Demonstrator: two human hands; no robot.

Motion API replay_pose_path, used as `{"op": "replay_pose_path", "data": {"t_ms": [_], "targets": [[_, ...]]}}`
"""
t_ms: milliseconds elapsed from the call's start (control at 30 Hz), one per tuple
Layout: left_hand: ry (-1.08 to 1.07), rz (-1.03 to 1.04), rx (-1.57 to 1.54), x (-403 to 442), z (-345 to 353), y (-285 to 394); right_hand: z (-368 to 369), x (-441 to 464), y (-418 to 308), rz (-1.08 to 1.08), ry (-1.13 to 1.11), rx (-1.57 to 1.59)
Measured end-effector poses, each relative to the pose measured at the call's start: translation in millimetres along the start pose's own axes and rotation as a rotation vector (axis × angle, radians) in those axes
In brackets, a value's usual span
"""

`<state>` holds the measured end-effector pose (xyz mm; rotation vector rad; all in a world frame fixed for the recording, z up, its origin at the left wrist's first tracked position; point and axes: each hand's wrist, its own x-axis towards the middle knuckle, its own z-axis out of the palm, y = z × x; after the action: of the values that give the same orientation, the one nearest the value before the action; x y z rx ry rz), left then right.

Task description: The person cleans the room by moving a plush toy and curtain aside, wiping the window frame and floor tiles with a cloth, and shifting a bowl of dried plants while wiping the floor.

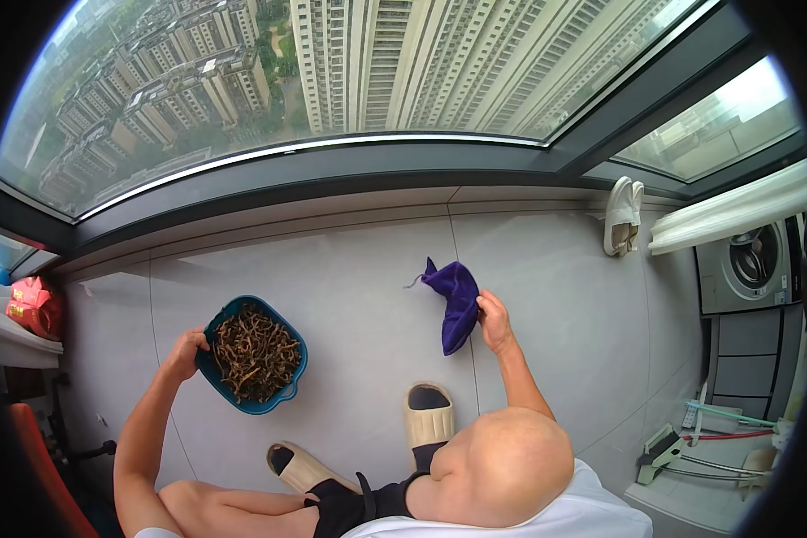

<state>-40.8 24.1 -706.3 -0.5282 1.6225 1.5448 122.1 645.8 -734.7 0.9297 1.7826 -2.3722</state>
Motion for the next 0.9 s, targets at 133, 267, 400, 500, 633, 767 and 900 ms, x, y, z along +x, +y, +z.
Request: {"op": "replay_pose_path", "data": {"t_ms": [133,267,400,500,633,767,900], "targets": [[0.021,0.001,0.031,0,4,2,-80,18,14,0.073,0.223,-0.22],[0.01,0.018,0.139,-2,9,12,-112,26,36,-0.052,0.681,-0.471],[0.063,-0.021,0.324,0,7,20,-42,8,22,-0.374,0.605,-1.065],[0.145,0.043,0.403,4,13,29,18,-5,59,-0.361,0.415,-1.424],[0.316,0.213,0.497,24,8,46,12,34,42,-0.58,0.237,-1.443],[0.533,0.603,0.597,39,-9,82,-52,127,11,-0.533,0.45,-1.414],[0.74,0.677,0.487,50,-16,145,-44,177,-11,-0.357,0.665,-1.403]]}}
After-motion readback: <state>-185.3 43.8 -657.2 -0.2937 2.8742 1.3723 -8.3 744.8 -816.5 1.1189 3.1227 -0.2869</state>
